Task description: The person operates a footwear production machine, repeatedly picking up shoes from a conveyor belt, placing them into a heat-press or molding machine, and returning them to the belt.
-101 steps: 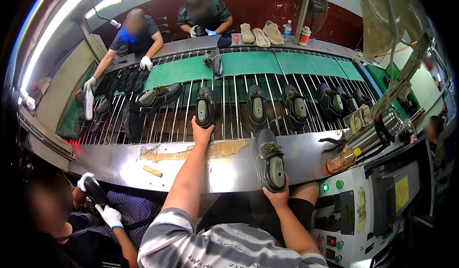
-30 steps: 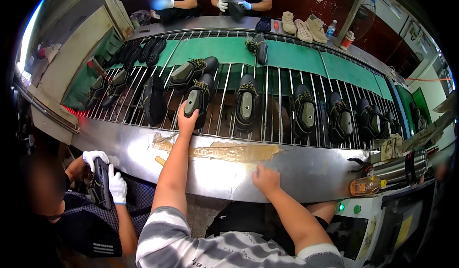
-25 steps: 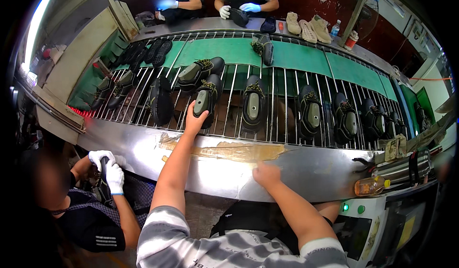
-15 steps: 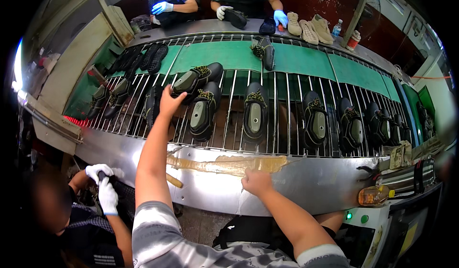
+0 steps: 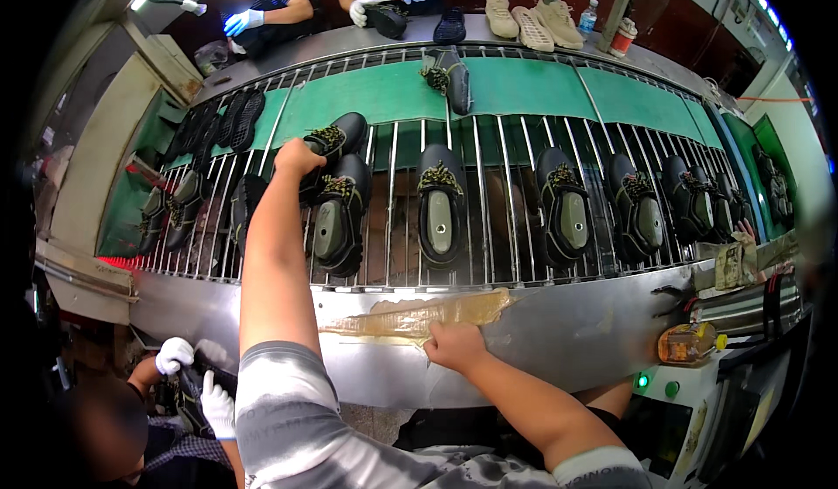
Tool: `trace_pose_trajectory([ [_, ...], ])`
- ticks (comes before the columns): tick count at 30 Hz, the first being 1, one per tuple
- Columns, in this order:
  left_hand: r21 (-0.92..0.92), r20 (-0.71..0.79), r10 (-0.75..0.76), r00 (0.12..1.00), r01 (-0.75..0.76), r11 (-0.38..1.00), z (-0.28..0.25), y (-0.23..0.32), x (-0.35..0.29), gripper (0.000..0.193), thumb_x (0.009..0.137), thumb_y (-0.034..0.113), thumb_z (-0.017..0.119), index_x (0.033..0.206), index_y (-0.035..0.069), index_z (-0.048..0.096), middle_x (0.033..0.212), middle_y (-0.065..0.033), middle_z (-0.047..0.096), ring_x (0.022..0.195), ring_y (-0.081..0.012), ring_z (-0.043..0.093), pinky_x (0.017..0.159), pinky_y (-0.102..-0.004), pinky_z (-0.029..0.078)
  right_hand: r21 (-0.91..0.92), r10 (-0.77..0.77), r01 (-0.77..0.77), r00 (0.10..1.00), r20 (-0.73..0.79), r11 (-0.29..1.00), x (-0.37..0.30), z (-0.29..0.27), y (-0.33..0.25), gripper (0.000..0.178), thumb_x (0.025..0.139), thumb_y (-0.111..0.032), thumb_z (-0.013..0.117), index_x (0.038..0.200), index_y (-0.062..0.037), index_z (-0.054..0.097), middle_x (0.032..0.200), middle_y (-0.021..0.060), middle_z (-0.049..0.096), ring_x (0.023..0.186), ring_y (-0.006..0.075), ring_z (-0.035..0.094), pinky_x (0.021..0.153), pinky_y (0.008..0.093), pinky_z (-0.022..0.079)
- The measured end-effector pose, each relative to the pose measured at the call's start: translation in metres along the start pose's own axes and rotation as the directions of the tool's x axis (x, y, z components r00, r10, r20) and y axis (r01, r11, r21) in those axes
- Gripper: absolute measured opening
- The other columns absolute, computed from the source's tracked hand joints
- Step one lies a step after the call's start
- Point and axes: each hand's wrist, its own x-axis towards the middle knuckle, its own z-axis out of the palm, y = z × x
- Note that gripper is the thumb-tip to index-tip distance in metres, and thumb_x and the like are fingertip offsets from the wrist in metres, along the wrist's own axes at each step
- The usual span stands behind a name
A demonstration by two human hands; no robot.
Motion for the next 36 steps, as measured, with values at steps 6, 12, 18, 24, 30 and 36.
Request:
trace_pose_trajectory([
  [6, -0.151, -0.184, -0.14, 0.973, 0.113, 0.982, -0.034, -0.047, -0.079, 0.063, 0.058, 0.04, 0.078, 0.106, 0.002, 0.069, 0.104, -0.0202, 0.069, 0.098, -0.0333, 0.067, 0.086, -0.0423, 0.053, 0.005, 0.002, -0.002, 0.999, -0.045, 1.0, -0.006, 0.004, -0.005, 0.015, 0.072, -0.022, 0.06, 0.067, -0.0095, 0.052, 0.056, 0.0114, 0.058, 0.051, 0.0316, 0.059, 0.048, 0.0441, 0.047],
  [12, -0.513, -0.537, -0.386, 0.75, 0.072, 0.855, -0.054, -0.081, -0.271, 0.074, 0.058, 0.045, 0.082, 0.116, 0.002, 0.065, 0.102, -0.0183, 0.07, 0.091, -0.0335, 0.067, 0.082, -0.0416, 0.051, 0.018, 0.195, -0.2, 0.969, 0.152, 0.98, -0.006, -0.014, -0.018, 0.026, 0.077, -0.031, 0.057, 0.086, -0.0083, 0.063, 0.07, 0.0174, 0.064, 0.071, 0.0368, 0.064, 0.066, 0.0486, 0.049],
  [18, -0.923, -0.152, -0.061, 0.986, -0.164, -0.347, 0.044, -0.074, -0.456, 0.064, 0.075, 0.024, 0.075, 0.127, -0.006, 0.051, 0.116, -0.0167, 0.063, 0.102, -0.0313, 0.064, 0.09, -0.0425, 0.052, 0.802, 0.232, -0.4, 0.916, 0.328, 0.444, -0.021, -0.008, 0.004, 0.045, 0.083, -0.036, 0.066, 0.121, -0.0145, 0.057, 0.098, 0.0094, 0.068, 0.086, 0.0231, 0.065, 0.07, 0.038, 0.051],
  [24, -0.841, 0.19, 0.6, 0.777, 0.444, -0.308, 0.068, 0.074, -0.579, 0.079, 0.063, 0.033, 0.079, 0.127, -0.003, 0.049, 0.115, -0.0162, 0.062, 0.102, -0.0295, 0.064, 0.091, -0.0422, 0.053, 0.89, 0.063, -0.151, 0.989, 0.137, 0.43, -0.183, -0.161, -0.02, 0.122, 0.073, -0.04, 0.081, 0.154, -0.014, -0.006, 0.152, 0.0172, 0.027, 0.138, 0.0291, 0.03, 0.114, 0.0424, 0.021],
  [30, -0.815, 0.204, 0.958, 0.2, 0.578, 0.053, 0.091, 0.234, -0.675, 0.063, 0.074, 0.026, 0.079, 0.124, -0.002, 0.052, 0.111, -0.0112, 0.064, 0.101, -0.0215, 0.063, 0.088, -0.0372, 0.052, 0.824, 0.531, 0.011, 0.759, -0.376, 0.567, -0.406, -0.262, -0.005, 0.121, 0.067, -0.039, 0.083, 0.155, -0.0109, 0.005, 0.151, 0.0146, 0.031, 0.137, 0.0268, 0.034, 0.112, 0.042, 0.026],
  [36, -0.916, 0.121, 0.867, -0.484, 0.282, 0.285, 0.137, 0.345, -0.794, 0.031, 0.098, 0.022, 0.056, 0.114, -0.004, 0.064, 0.108, -0.0077, 0.067, 0.096, -0.0175, 0.063, 0.087, -0.0315, 0.049, 0.794, 0.819, 0.242, -0.009, -0.573, 0.558, -0.608, -0.322, -0.051, 0.104, 0.057, -0.02, 0.067, 0.152, -0.0101, 0.027, 0.144, 0.0138, 0.041, 0.126, 0.0251, 0.047, 0.105, 0.0346, 0.038],
])
